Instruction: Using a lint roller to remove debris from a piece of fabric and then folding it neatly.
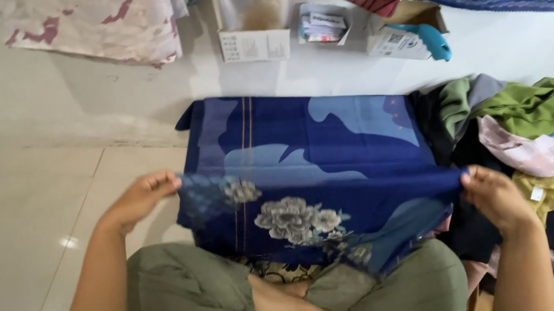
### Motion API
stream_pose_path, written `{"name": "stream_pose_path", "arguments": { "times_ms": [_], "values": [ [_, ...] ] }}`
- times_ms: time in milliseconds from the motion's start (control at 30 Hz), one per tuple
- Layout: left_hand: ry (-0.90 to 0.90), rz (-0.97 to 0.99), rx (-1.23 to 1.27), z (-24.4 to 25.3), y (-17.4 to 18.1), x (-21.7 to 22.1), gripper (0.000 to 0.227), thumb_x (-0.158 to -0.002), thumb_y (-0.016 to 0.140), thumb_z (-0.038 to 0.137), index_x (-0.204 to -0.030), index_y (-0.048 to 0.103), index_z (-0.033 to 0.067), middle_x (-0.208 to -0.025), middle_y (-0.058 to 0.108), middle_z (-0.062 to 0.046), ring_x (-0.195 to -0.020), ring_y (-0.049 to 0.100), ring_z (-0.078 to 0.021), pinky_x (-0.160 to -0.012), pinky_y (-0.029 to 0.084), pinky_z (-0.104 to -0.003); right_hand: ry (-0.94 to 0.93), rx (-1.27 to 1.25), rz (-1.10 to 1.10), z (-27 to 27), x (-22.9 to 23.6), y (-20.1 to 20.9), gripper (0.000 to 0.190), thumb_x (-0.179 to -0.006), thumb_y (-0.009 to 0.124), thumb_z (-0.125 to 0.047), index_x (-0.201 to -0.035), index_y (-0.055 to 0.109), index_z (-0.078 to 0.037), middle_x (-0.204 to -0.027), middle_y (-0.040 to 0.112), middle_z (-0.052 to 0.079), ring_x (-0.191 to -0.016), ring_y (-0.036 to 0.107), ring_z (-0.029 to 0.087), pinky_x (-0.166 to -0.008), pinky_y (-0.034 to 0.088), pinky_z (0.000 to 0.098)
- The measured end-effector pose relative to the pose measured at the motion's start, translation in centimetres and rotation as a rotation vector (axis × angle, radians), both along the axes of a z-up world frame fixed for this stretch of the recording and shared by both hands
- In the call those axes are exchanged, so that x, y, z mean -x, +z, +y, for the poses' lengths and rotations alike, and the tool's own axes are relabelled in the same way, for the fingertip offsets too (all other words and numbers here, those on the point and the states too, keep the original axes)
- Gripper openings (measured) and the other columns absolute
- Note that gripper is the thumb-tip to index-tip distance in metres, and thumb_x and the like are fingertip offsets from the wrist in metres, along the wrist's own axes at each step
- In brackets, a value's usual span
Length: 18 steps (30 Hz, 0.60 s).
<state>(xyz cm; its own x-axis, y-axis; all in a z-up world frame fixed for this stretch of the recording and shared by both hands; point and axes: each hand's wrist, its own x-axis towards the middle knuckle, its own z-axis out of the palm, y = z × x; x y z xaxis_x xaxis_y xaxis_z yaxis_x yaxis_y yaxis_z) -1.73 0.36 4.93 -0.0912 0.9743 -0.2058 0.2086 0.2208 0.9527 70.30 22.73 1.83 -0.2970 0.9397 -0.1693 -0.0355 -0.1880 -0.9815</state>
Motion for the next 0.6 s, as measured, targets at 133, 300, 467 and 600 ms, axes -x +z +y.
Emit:
{"name": "stream_pose_path", "arguments": {
  "times_ms": [133,300,467,600],
  "values": [
    [0.202,-0.058,-0.163,5.9,3.8,-0.8,0.017,-0.099,0.064,0.020,-0.099,0.071,0.0045,-0.099,0.069,-0.002,-0.098,0.063,-0.0127,-0.098,0.046,-0.026,-0.216,-0.135,0.041,4.6,4.4,4.6,0.006,-0.106,0.061,-0.012,-0.110,0.063,-0.009,-0.099,0.062,0.000,-0.083,0.057,0.009,-0.075,0.046,0.0229],
    [0.463,-0.047,-0.193,15.9,0.2,0.5,0.016,-0.098,0.076,0.032,-0.107,0.076,0.0186,-0.099,0.073,-0.003,-0.099,0.069,-0.0182,-0.095,0.054,-0.036,-0.583,-0.266,-0.172,14.8,7.3,1.4,0.021,-0.100,0.080,-0.028,-0.114,0.072,-0.016,-0.088,0.062,0.000,-0.076,0.064,0.014,-0.063,0.053,0.0291],
    [0.642,0.060,-0.165,21.8,-6.4,1.9,0.029,-0.092,0.075,0.040,-0.111,0.076,0.0180,-0.115,0.072,-0.013,-0.117,0.063,-0.0341,-0.098,0.048,-0.047,-0.626,-0.337,-0.399,19.5,10.3,-1.8,0.010,-0.098,0.078,-0.025,-0.104,0.076,-0.016,-0.078,0.062,-0.002,-0.073,0.053,0.013,-0.063,0.038,0.0257],
    [0.646,0.155,-0.086,22.6,-7.1,0.9,0.031,-0.096,0.072,0.044,-0.116,0.077,0.0207,-0.117,0.072,-0.012,-0.117,0.063,-0.0362,-0.098,0.049,-0.049,-0.649,-0.395,-0.615,22.9,11.0,-6.0,0.015,-0.098,0.082,-0.028,-0.106,0.079,-0.016,-0.082,0.071,0.003,-0.076,0.064,0.016,-0.064,0.047,0.0291]
  ]
}}
